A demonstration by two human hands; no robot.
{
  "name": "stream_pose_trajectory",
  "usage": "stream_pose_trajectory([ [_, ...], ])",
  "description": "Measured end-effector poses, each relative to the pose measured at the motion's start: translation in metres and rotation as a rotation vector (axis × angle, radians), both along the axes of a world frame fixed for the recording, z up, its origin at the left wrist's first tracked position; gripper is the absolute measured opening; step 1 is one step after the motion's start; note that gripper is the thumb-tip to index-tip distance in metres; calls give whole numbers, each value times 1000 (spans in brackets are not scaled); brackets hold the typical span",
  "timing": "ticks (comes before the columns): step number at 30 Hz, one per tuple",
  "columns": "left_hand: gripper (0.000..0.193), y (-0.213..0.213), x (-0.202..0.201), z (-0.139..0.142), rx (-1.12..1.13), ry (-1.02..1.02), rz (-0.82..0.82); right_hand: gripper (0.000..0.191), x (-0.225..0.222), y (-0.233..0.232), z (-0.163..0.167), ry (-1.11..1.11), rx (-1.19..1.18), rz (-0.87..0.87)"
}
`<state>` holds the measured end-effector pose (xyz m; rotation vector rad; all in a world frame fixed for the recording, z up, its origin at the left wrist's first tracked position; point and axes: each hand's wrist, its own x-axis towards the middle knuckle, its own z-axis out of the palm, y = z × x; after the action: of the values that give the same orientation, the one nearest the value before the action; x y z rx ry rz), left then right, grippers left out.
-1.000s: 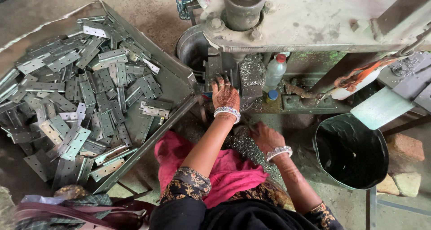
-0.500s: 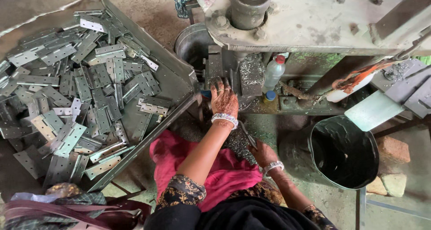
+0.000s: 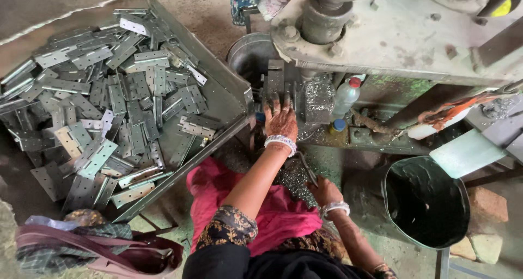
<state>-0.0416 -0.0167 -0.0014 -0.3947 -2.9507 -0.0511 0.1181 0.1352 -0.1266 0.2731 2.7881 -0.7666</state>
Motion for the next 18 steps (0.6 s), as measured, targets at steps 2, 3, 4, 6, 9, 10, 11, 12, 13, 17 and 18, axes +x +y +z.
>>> stream_pose_trajectory([
  [2, 45, 1, -2, 10, -139, -129, -25, 47, -4, 6, -1, -16, 9, 10],
  [3, 44, 4, -5, 16, -185, -166, -22, 47, -7, 10, -1, 3, 61, 23],
  [4, 44, 5, -8, 22, -230, -205, -14, 48, -9, 11, 0, 21, 113, 41],
  [6, 45, 8, -12, 28, -225, -239, -2, 44, -8, 11, 2, -6, 98, 8],
  [9, 48, 9, -15, 26, -126, -151, 19, 43, 0, 3, 1, 11, 79, -61],
  [10, 49, 7, -16, 23, -69, -108, 31, 43, 2, 0, 1, 19, 81, -81],
  [11, 49, 8, -17, 20, -67, -117, 31, 43, 3, 1, 3, 23, 61, -51],
  [12, 48, 6, -18, 17, -84, -126, 36, 44, 2, 0, 3, 26, 23, -18],
  [13, 48, 8, -21, 15, -95, -150, 19, 44, 0, 4, 5, 13, -8, -6],
  [17, 50, 14, -42, 15, -128, -250, 41, 48, -16, 16, 4, -26, 49, 22],
  [18, 49, 16, -47, 17, -149, -247, 44, 47, -18, 17, 4, -42, 11, -10],
])
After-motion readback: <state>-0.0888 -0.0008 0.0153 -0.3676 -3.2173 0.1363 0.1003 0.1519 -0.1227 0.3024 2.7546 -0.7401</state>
